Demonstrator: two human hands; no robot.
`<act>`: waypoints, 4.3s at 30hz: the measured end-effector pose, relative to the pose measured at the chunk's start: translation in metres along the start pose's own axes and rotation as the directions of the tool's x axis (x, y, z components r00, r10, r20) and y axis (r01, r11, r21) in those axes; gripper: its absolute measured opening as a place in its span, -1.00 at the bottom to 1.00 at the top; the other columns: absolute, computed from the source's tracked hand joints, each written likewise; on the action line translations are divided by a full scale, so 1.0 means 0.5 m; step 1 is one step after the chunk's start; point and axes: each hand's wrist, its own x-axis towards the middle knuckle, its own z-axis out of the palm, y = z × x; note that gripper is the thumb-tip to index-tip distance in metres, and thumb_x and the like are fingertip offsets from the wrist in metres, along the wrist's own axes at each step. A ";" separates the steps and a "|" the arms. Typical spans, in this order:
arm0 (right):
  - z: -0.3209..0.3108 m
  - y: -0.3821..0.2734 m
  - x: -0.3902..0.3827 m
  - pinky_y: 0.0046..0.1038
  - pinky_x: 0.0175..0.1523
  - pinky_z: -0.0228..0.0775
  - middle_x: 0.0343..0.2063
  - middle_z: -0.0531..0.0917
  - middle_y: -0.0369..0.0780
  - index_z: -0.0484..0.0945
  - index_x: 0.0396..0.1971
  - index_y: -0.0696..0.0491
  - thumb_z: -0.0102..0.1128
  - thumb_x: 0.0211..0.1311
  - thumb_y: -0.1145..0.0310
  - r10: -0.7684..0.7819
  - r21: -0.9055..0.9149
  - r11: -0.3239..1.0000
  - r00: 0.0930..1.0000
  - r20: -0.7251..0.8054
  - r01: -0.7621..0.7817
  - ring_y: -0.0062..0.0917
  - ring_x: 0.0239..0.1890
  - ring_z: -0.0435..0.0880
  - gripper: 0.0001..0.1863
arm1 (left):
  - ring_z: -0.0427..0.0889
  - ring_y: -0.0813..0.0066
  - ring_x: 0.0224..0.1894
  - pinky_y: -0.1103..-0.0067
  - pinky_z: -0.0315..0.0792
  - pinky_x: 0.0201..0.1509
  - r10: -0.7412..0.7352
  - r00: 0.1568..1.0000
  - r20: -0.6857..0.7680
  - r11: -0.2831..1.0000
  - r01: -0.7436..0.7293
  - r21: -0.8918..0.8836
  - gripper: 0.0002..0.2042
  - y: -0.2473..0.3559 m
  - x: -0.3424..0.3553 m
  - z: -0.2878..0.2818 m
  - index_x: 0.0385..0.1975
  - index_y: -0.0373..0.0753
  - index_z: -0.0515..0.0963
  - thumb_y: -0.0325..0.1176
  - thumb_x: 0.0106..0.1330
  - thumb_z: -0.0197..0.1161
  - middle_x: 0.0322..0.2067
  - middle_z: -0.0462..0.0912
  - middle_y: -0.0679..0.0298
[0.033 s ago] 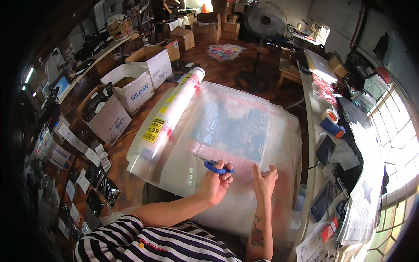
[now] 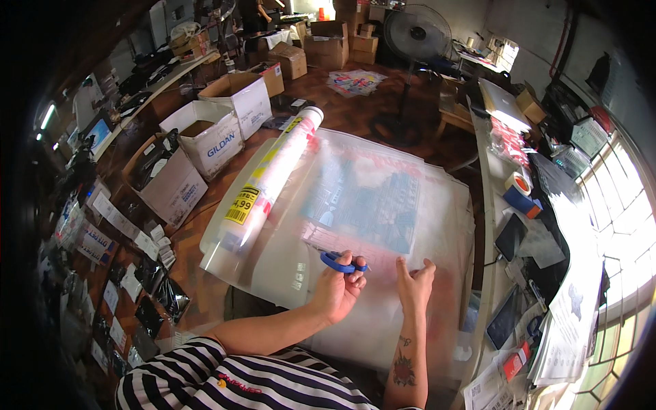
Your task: The person uses blue-handled scissors to cut sections from a large roll of translucent printed material on a wooden table. They repeatedly unroll the sheet, cut a section, and move the cut piece aside to reveal the next design on the roll.
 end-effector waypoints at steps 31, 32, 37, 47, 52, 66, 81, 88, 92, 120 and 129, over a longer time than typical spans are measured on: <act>0.006 0.043 0.059 -0.67 -0.50 0.02 -0.65 0.35 -0.50 0.48 -0.58 0.05 0.21 0.21 0.39 0.017 0.635 0.749 0.963 0.270 -0.192 -0.83 -0.61 0.21 -0.81 | 0.33 0.71 -0.55 0.68 0.24 -0.49 -0.029 0.950 -0.312 0.996 -0.001 -0.094 -0.90 -0.030 0.037 -0.011 -0.40 -0.12 0.40 -0.36 0.25 0.19 -0.41 0.46 0.39; 0.004 0.043 0.058 -0.67 -0.50 0.02 -0.65 0.35 -0.50 0.48 -0.59 0.05 0.21 0.21 0.39 0.013 0.634 0.750 0.963 0.268 -0.187 -0.83 -0.61 0.21 -0.81 | 0.33 0.71 -0.55 0.68 0.24 -0.50 -0.029 0.950 -0.309 0.996 0.000 -0.093 -0.90 -0.029 0.036 -0.009 -0.41 -0.12 0.40 -0.37 0.25 0.20 -0.43 0.44 0.40; 0.007 0.038 0.057 -0.66 -0.49 0.02 -0.65 0.35 -0.49 0.46 -0.62 0.04 0.22 0.20 0.39 0.026 0.658 0.726 0.964 0.265 -0.201 -0.81 -0.61 0.21 -0.78 | 0.32 0.72 -0.56 0.69 0.21 -0.50 -0.024 0.954 -0.298 0.999 0.016 -0.028 -0.90 -0.027 0.035 -0.005 -0.39 -0.11 0.38 -0.39 0.25 0.19 -0.43 0.43 0.41; 0.003 0.057 0.074 -0.65 -0.43 0.13 -0.62 0.42 -0.46 0.45 -0.62 0.01 0.25 0.19 0.36 0.079 0.689 0.666 0.946 0.314 -0.285 -0.76 -0.57 0.30 -0.77 | 0.27 0.73 -0.59 0.70 0.16 -0.50 -0.015 0.964 -0.265 0.997 0.034 0.066 -0.87 -0.016 -0.005 0.019 -0.38 -0.09 0.35 -0.38 0.19 0.19 -0.42 0.42 0.41; -0.007 0.027 0.071 -0.63 -0.36 0.32 -0.49 0.56 -0.40 0.55 -0.46 0.04 0.24 0.22 0.30 0.080 0.674 0.635 0.900 0.428 -0.377 -0.71 -0.48 0.48 -0.85 | 0.24 0.73 -0.63 0.70 0.10 -0.57 -0.101 0.936 -0.336 0.975 0.161 0.156 -0.90 -0.005 0.011 -0.008 -0.44 -0.10 0.36 -0.34 0.16 0.16 -0.41 0.42 0.41; -0.015 0.016 0.078 -0.69 -0.45 0.09 -0.62 0.41 -0.48 0.47 -0.60 0.04 0.25 0.20 0.39 -0.073 0.707 0.692 0.960 0.271 -0.147 -0.81 -0.56 0.27 -0.79 | 0.26 0.72 -0.63 0.72 0.12 -0.62 0.017 0.947 -0.321 0.991 0.026 0.128 -0.81 -0.024 0.012 0.012 -0.24 -0.14 0.36 -0.34 0.21 0.18 -0.36 0.47 0.33; -0.036 -0.037 0.079 -0.70 -0.51 0.08 -0.65 0.40 -0.48 0.52 -0.55 0.05 0.23 0.21 0.38 -0.076 0.669 0.727 0.949 0.306 -0.157 -0.83 -0.62 0.26 -0.84 | 0.32 0.68 -0.60 0.67 0.15 -0.58 0.019 0.952 -0.305 1.000 -0.021 -0.003 -0.79 -0.004 0.021 0.027 -0.23 -0.08 0.36 -0.35 0.17 0.20 -0.37 0.49 0.35; -0.018 0.013 0.094 -0.70 -0.48 0.09 -0.63 0.42 -0.49 0.54 -0.53 0.08 0.22 0.21 0.40 -0.127 0.698 0.712 0.963 0.237 -0.078 -0.83 -0.59 0.26 -0.86 | 0.26 0.74 -0.64 0.72 0.10 -0.61 0.071 0.944 -0.322 0.997 -0.068 0.020 -0.87 0.002 0.009 0.049 -0.25 -0.12 0.37 -0.37 0.25 0.14 -0.41 0.47 0.35; -0.015 0.041 0.088 -0.70 -0.46 0.10 -0.62 0.44 -0.47 0.54 -0.52 0.11 0.22 0.21 0.44 -0.108 0.695 0.711 0.961 0.255 -0.104 -0.82 -0.58 0.28 -0.87 | 0.22 0.73 -0.69 0.72 0.07 -0.66 0.134 0.931 -0.341 0.991 -0.129 0.036 -0.91 0.019 0.030 0.024 -0.33 -0.13 0.38 -0.35 0.26 0.13 -0.45 0.45 0.36; 0.182 -0.089 -0.085 -0.08 0.32 0.03 0.17 0.36 -0.06 0.36 0.17 0.07 0.23 0.09 0.26 -0.801 -0.050 0.530 0.519 0.300 0.847 -0.16 0.25 0.27 -0.39 | 0.06 0.80 -0.77 0.73 -0.17 -0.73 -0.377 0.768 -0.519 0.224 0.619 0.753 -0.76 0.367 -0.030 -0.109 -0.27 -0.29 0.53 -0.34 0.07 0.19 -0.58 0.50 0.42; 0.205 -0.091 -0.138 -0.07 0.40 -0.14 0.29 0.26 -0.17 0.35 0.18 0.07 0.19 0.08 0.17 -0.747 -0.094 0.460 0.443 0.495 0.883 -0.23 0.36 0.12 -0.37 | 0.06 0.77 -0.76 0.72 -0.17 -0.74 -0.347 0.808 -0.476 0.242 0.567 0.787 -0.84 0.379 0.084 -0.112 -0.41 -0.21 0.51 -0.28 0.11 0.20 -0.57 0.50 0.39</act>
